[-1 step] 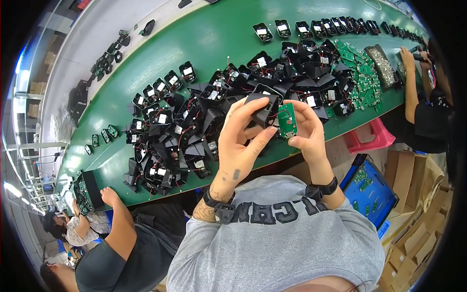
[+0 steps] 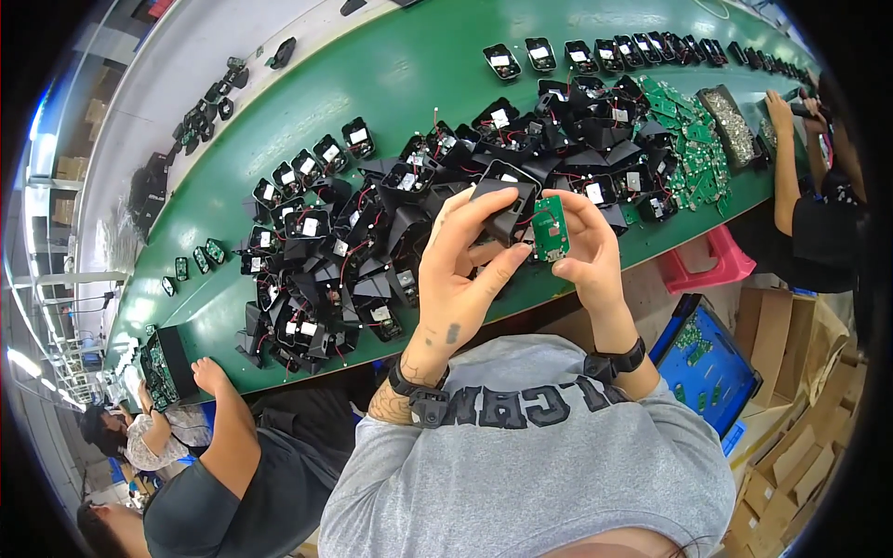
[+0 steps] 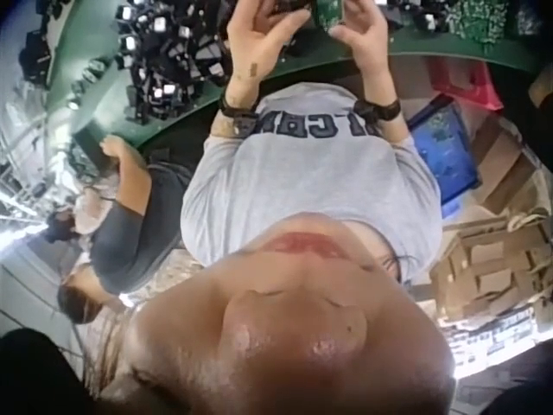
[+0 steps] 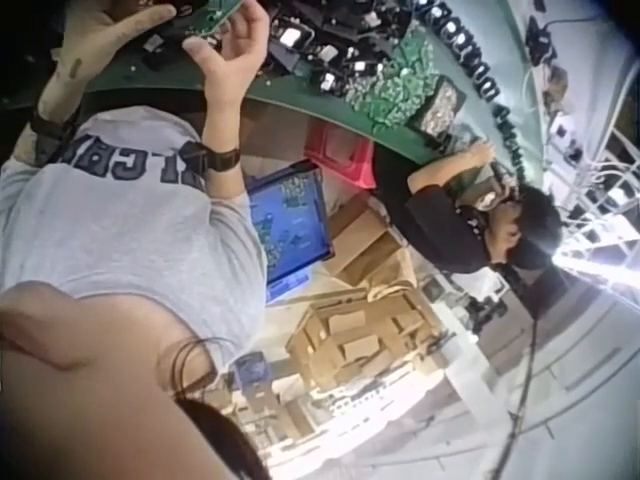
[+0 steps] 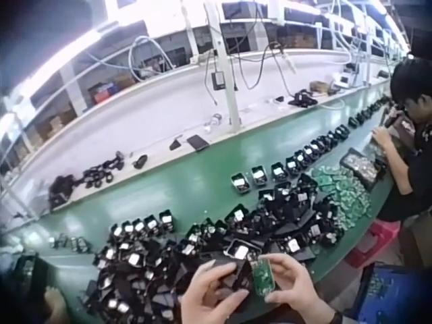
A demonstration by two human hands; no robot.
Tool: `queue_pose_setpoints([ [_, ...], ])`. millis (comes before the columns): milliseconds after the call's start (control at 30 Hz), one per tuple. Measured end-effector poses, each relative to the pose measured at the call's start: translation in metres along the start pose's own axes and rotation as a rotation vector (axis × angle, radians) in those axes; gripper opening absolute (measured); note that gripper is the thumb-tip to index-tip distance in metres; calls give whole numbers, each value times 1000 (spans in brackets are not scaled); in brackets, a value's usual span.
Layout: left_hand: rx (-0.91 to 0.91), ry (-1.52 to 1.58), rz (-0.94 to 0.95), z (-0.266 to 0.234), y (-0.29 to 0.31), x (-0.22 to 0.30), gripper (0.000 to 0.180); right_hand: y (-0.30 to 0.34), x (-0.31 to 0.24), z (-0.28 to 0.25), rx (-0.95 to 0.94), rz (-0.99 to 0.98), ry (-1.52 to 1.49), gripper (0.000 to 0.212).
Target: Insert circuit boards into black plastic housings on a manufacturing assembly line.
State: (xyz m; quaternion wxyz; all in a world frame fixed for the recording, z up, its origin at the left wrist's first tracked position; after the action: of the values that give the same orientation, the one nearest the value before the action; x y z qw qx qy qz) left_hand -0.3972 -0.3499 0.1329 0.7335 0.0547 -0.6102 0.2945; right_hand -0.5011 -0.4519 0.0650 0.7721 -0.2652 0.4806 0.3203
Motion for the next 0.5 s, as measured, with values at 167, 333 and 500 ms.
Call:
queue_pose_setpoints([
  [167, 0, -24, -23, -1, 0, -3, 46, -1, -6, -1, 39, -3, 11, 85],
  [333, -20, -83, -24, 0, 0, -3, 48, -1, -7, -4, 33, -6, 61, 84],
  [500, -65, -171, 14, 1, 2, -3, 51, 3, -4, -6, 9, 18, 63, 84],
])
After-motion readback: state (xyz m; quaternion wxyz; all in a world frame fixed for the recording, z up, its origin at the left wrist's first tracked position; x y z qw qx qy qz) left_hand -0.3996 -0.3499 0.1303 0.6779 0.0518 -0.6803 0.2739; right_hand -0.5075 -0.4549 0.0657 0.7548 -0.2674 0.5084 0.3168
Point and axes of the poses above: each hand's wrist, its own y-axis away from the middle knuckle, its own z-axis out of the palm, x = y × z, the point moved 8 cm from there along -y, towards the middle knuckle, and after that the axes turned 5 degrees about y, right-handed, at the moved point
